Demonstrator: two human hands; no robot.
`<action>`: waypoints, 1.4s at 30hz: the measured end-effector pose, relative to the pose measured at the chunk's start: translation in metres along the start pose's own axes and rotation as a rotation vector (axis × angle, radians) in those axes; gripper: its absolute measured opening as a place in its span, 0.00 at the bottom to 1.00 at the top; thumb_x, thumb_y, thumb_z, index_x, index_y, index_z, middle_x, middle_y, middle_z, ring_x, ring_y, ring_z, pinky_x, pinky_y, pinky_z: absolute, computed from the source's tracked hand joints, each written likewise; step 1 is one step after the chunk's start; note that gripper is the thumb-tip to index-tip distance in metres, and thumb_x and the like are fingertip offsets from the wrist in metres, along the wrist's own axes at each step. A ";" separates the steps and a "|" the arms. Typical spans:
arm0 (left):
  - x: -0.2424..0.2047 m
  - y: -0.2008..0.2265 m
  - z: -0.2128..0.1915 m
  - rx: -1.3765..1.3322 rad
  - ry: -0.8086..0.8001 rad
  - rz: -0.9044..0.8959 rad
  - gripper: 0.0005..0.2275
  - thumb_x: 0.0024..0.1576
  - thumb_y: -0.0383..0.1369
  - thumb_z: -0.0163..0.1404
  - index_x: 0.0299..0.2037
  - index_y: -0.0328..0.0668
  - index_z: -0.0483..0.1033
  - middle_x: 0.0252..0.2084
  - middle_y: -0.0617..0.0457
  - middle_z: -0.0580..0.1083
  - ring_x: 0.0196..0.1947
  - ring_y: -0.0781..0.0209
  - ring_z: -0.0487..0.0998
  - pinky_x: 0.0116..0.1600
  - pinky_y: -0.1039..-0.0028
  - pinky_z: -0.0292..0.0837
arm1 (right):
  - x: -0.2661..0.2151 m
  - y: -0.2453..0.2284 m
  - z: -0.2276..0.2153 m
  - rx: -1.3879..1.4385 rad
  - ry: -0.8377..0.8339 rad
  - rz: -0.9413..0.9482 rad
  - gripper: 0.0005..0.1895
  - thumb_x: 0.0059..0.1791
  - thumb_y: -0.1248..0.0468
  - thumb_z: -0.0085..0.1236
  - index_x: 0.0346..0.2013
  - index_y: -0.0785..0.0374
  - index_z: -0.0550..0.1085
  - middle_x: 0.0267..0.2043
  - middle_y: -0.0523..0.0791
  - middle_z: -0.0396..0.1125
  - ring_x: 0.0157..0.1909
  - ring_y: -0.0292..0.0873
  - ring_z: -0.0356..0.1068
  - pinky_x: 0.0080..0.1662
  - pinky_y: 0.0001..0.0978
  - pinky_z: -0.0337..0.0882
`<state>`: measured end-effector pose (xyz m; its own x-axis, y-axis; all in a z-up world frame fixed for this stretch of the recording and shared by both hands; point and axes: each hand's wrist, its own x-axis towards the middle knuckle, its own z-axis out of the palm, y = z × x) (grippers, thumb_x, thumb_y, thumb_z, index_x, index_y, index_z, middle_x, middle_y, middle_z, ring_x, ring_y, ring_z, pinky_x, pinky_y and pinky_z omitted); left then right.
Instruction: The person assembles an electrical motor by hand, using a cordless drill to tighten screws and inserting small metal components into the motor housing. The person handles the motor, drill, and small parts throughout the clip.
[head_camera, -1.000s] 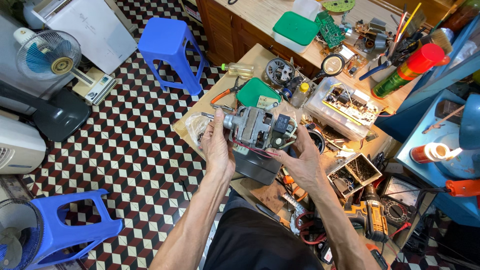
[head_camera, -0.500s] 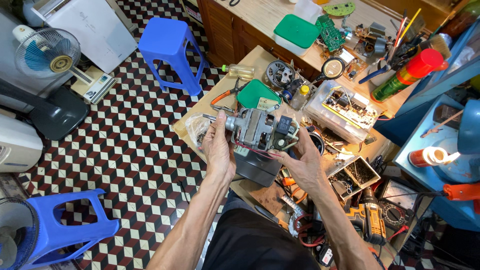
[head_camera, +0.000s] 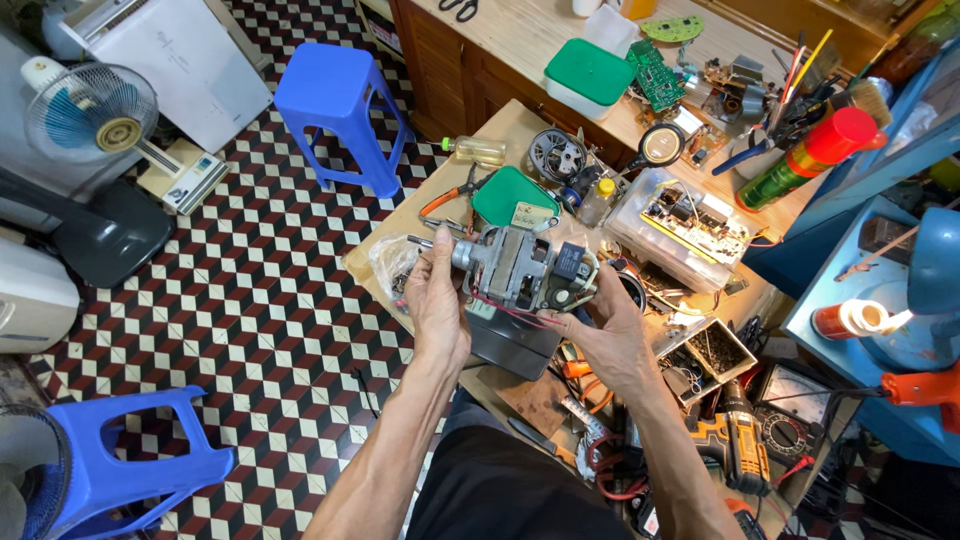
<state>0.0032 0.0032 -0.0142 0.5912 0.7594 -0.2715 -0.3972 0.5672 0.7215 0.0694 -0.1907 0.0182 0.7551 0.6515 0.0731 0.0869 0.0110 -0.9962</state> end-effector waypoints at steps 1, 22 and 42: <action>0.001 -0.001 -0.001 0.016 0.001 0.010 0.12 0.59 0.41 0.58 0.32 0.45 0.73 0.30 0.57 0.76 0.26 0.72 0.74 0.30 0.81 0.71 | -0.001 0.000 0.000 -0.024 0.011 -0.008 0.31 0.45 0.74 0.64 0.61 0.68 0.64 0.60 0.46 0.67 0.60 0.40 0.68 0.64 0.36 0.69; -0.012 -0.001 0.019 -0.011 -0.020 0.029 0.12 0.59 0.39 0.57 0.30 0.44 0.71 0.35 0.48 0.81 0.33 0.65 0.80 0.40 0.75 0.78 | -0.007 0.010 -0.011 0.081 0.011 0.029 0.31 0.46 0.76 0.61 0.63 0.66 0.63 0.58 0.45 0.69 0.59 0.40 0.71 0.64 0.37 0.72; -0.006 -0.004 0.010 -0.013 -0.049 0.053 0.11 0.60 0.39 0.57 0.30 0.44 0.72 0.34 0.51 0.80 0.32 0.68 0.77 0.38 0.76 0.76 | -0.011 0.007 0.000 0.118 0.036 -0.010 0.36 0.45 0.74 0.65 0.67 0.65 0.63 0.59 0.43 0.68 0.59 0.36 0.68 0.63 0.34 0.69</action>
<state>0.0081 -0.0063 -0.0090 0.6027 0.7720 -0.2018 -0.4374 0.5312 0.7256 0.0618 -0.1973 0.0103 0.7774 0.6235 0.0829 0.0190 0.1085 -0.9939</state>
